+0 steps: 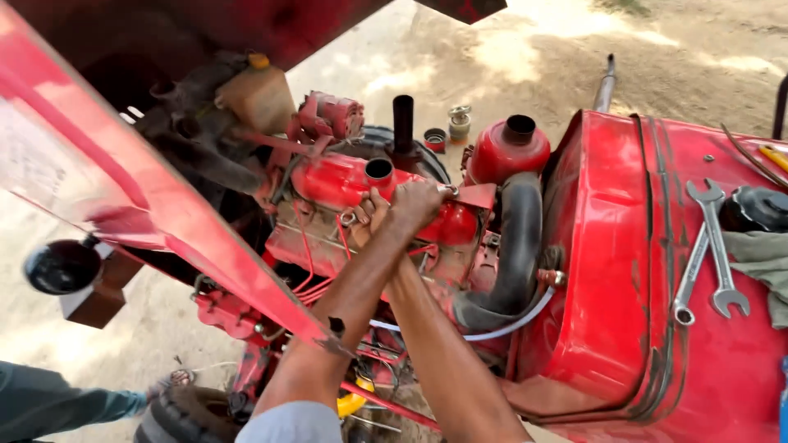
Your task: Repairing and performing maintenance on a tractor engine, including using tools and draining oil.
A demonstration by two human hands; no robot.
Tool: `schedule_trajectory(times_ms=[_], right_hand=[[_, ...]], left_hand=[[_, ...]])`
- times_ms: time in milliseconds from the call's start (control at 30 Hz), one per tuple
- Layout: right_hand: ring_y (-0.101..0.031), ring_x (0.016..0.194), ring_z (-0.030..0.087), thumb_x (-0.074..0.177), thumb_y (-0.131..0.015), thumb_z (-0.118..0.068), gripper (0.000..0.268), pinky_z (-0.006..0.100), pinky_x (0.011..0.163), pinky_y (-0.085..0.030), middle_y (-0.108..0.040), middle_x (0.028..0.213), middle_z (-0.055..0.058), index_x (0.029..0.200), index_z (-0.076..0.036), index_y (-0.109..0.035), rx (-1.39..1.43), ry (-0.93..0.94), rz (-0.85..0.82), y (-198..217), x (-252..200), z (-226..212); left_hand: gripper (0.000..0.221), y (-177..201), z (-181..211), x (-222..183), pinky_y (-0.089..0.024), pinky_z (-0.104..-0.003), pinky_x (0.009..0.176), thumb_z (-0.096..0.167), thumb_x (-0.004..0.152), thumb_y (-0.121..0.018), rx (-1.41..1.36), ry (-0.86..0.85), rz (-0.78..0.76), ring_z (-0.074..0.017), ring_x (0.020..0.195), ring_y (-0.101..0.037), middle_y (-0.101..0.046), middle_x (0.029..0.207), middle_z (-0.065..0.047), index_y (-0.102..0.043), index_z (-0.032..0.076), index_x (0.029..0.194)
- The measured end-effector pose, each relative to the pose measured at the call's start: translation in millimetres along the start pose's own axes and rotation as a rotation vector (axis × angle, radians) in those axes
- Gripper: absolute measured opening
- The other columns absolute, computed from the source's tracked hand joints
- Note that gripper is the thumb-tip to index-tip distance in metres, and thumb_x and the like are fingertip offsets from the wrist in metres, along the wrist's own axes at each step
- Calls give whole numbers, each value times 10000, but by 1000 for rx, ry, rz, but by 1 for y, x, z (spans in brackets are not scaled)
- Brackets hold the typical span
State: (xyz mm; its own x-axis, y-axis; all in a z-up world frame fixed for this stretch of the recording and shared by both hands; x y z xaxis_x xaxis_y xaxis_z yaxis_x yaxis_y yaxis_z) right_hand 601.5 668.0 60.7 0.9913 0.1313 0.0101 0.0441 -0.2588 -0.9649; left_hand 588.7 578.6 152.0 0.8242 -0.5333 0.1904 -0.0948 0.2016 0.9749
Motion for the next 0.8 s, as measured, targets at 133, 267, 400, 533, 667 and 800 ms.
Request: schedule_trajectory(times_ms=[133,267,400,533,667,800], right_hand=[[-387,473,164,1070,-523,-342,310,398,634,-482,-326,511,-27,853,-124,-563,-49,-46,7,-11,29,-3],[-420,500,150,1078,-510,-342,285,379,611,-470,-402,572,-15,934,-106,-579,-43,-102,109,-22,-83,-26],[-464,536,132,1087,-493,-343,286,353,582,-454,-502,653,1,1041,-82,-601,-40,-199,165,-59,-184,-70],[-509,572,115,1097,-476,-344,325,327,552,-439,-602,734,19,1148,-58,-622,-1,-243,137,6,-176,-127],[-411,507,66,1100,-515,-321,332,239,445,-343,-579,723,23,1144,-18,-641,265,-276,-113,-1,-182,-121],[-441,498,69,1062,-504,-254,242,240,425,-361,-575,745,32,1064,-44,-623,-295,91,223,-36,-200,-114]], left_hand=[[542,21,-12,13,-609,-493,750,570,1001,-507,32,118,137,-329,942,-748,-751,1015,-167,-742,84,1050],[475,23,34,-24,-589,-510,805,484,991,-516,-121,182,55,-361,987,-727,-735,1050,-195,-739,71,1058],[389,9,54,-21,-562,-532,877,369,977,-528,-278,297,13,-404,1046,-701,-715,1096,-233,-735,52,1068],[313,-74,1,56,-536,-554,950,255,964,-540,-359,351,18,-447,1105,-674,-694,1143,-270,-731,34,1077],[424,2,19,15,-530,-562,931,296,946,-622,-503,346,107,-504,1069,-662,-676,1096,-356,-590,-76,1147],[401,30,23,15,-555,-562,892,249,899,-669,-486,285,184,-512,1023,-679,-671,1046,-375,-606,-81,1118]])
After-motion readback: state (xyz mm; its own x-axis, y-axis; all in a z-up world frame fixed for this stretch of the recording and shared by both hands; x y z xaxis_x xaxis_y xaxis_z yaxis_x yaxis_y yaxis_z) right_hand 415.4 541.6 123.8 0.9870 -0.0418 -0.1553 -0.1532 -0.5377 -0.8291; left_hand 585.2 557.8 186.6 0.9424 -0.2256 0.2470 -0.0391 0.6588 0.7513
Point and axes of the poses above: each hand's wrist, its own x-axis towards the middle knuckle, its own y-axis out of the back of the hand, z = x × y, the point moved 5 cm from there along x, towards the middle knuckle
